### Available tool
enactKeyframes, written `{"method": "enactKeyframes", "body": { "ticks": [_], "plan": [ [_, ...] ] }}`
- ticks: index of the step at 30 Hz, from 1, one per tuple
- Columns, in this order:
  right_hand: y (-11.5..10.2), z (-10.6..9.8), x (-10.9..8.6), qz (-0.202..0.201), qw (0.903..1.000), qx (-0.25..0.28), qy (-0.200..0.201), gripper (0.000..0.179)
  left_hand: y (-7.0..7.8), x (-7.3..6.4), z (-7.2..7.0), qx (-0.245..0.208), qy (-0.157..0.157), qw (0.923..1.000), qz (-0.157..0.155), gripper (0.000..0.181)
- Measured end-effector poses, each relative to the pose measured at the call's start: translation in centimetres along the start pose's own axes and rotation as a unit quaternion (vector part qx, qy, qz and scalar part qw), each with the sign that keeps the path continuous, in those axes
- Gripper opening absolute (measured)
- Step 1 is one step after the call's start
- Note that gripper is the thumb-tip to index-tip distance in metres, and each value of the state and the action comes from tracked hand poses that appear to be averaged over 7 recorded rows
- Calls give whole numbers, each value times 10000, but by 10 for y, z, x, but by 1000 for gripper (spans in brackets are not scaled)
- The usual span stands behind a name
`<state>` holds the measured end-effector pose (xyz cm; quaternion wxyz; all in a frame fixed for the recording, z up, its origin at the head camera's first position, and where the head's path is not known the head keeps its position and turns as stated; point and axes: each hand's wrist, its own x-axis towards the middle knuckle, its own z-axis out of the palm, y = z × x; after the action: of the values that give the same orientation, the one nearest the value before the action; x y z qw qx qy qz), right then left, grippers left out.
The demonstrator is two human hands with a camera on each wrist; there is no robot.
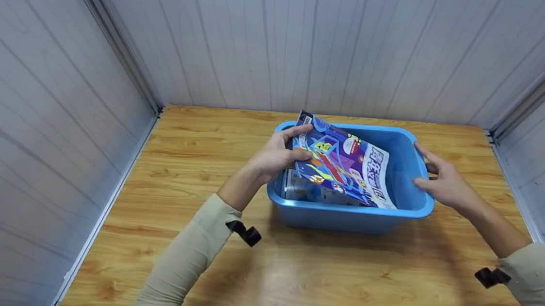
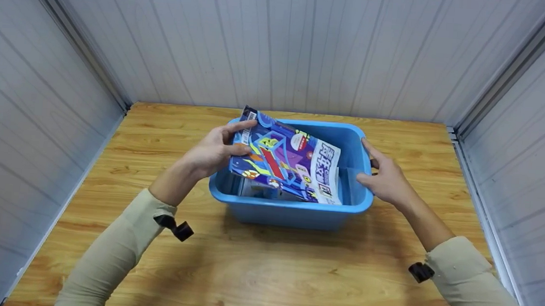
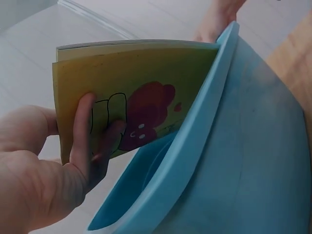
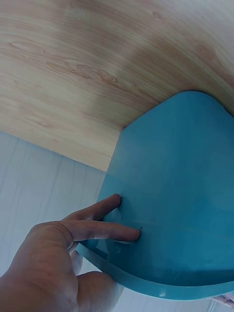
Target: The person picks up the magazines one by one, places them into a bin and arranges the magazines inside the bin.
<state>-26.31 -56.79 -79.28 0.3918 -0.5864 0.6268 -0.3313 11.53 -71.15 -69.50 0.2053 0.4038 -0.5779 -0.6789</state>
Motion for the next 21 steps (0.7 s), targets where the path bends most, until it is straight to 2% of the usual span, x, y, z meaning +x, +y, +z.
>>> {"method": "enactKeyframes", "body": {
  "ticks": [10, 17, 21],
  "plan": [
    [1, 1, 0, -39, 10000, -38, 27, 94, 2, 8, 15, 30, -27, 9998, -215, 69],
    [1, 2, -1, -92, 9998, 202, 26, 95, 0, 12, 22, 116, -296, 9992, -253, 71],
    [0, 3, -2, -50, 9999, 114, 30, 94, -1, 14, 25, -17, -446, 9986, -289, 73]
  ]
}}
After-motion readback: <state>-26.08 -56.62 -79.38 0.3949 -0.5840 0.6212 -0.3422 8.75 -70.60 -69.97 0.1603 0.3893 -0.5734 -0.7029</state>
